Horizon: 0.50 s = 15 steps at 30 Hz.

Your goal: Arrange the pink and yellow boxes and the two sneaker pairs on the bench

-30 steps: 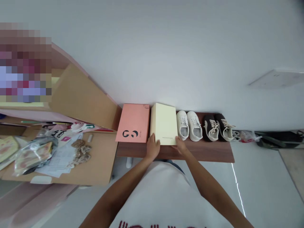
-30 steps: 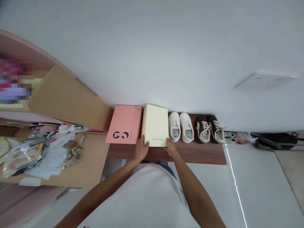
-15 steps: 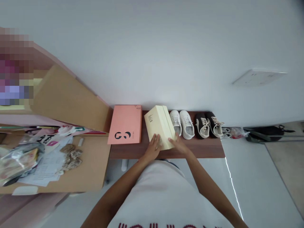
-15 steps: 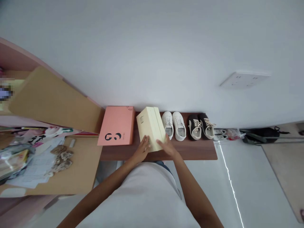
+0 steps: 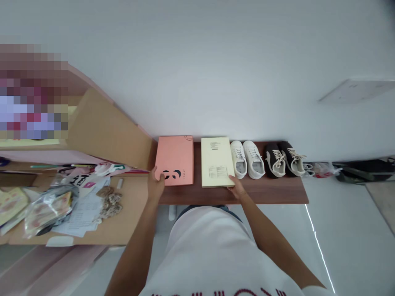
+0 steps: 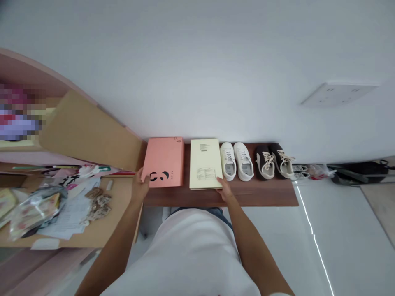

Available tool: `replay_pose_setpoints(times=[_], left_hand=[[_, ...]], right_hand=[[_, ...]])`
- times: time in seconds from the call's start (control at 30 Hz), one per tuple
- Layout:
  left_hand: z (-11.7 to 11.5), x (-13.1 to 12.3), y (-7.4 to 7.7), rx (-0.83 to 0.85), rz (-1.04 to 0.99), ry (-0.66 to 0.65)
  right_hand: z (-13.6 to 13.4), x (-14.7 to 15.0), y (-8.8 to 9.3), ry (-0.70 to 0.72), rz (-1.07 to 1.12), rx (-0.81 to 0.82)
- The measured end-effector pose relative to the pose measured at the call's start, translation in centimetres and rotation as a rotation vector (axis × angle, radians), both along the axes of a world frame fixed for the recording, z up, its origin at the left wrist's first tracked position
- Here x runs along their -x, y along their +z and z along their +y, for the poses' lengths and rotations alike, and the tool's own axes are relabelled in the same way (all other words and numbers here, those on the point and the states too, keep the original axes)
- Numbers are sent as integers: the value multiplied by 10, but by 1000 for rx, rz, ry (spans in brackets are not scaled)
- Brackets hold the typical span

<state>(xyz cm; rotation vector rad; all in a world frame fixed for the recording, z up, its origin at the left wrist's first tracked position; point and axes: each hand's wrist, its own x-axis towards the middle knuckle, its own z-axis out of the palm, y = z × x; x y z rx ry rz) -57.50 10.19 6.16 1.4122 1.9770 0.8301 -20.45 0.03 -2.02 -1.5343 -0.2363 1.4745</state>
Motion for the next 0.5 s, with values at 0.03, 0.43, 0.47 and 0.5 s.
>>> replay_pose_setpoints(times=[0.03, 0.43, 0.47, 0.5], left_hand=[[10, 12, -2, 50, 14, 6], [61, 37, -34, 654, -890, 100], [60, 35, -34, 645, -912, 149], [59, 33, -34, 628, -923, 179]], right_hand=[[0, -1, -2, -14, -16, 4], [14, 111, 53, 146, -935, -251], [26, 137, 53, 267, -830, -283], [39, 159, 50, 329, -738, -243]])
